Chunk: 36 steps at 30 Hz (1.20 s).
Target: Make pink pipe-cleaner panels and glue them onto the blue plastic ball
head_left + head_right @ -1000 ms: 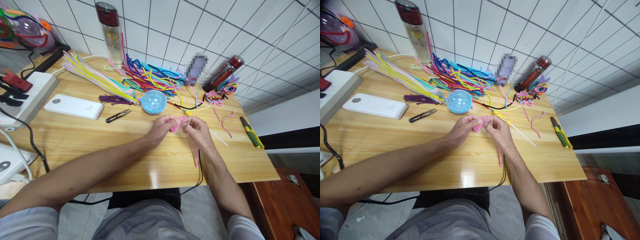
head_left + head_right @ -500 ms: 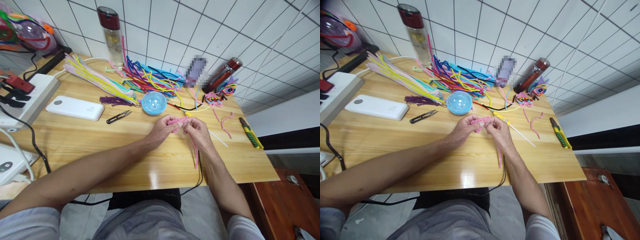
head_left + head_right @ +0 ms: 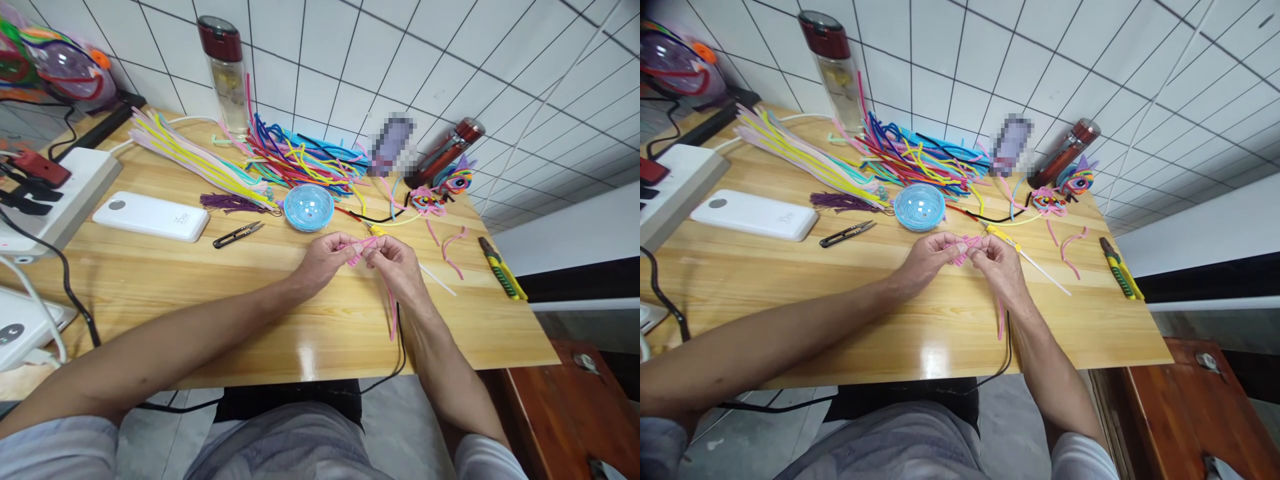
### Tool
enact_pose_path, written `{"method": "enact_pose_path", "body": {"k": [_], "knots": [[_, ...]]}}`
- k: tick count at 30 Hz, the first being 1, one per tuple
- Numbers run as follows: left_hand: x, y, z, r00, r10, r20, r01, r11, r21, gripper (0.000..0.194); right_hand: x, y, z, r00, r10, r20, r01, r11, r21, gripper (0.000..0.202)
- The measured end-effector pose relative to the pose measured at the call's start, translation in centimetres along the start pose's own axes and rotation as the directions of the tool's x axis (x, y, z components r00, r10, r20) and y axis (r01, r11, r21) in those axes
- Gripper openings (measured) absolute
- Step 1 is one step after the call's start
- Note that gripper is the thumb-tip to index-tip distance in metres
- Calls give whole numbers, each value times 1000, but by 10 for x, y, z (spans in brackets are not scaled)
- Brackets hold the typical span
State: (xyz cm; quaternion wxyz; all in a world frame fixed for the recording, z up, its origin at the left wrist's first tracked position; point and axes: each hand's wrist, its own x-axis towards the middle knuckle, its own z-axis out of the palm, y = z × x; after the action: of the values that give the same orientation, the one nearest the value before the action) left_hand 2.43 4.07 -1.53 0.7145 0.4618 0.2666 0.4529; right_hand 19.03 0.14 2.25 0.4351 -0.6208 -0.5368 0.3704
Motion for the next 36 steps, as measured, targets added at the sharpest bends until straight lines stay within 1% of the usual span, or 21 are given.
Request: {"method": "enact_pose_path", "body": {"k": [3,6,10,14,21,29,33,36], "knots": [[1,-1,0,1000,-10,-10,10,1000,-5,34,0,0,-1,1000,6,9,-6,1000,4,20],[3,-4,-1,998,-41,-55,40,999,-29,33,1,-1,-2,1000,15,19,-15,1000,-3,22],[5,-7,-1,996,-53,-76,48,997,-58,30,0,-2,-1,1000,-2,8,3,1000,-19,20],[4,-8,-2,998,-31,-57,27,997,-65,31,0,-2,1,1000,-22,3,22,1000,14,18],[3,-7,-1,998,-40,-38,38,997,-67,35,-1,-3,3,1000,-30,1,30,998,56,16],[3,-7,0,997,-75,-3,74,986,-148,42,0,-3,-1,999,-8,35,6,998,59,14],[2,-6,0,994,-99,36,103,982,-156,48,-1,-7,-1,999,3,49,-8,995,100,14],[3,-6,-1,990,-115,78,126,979,-160,48,-1,-8,-1,998,-10,61,2,991,133,12]]}}
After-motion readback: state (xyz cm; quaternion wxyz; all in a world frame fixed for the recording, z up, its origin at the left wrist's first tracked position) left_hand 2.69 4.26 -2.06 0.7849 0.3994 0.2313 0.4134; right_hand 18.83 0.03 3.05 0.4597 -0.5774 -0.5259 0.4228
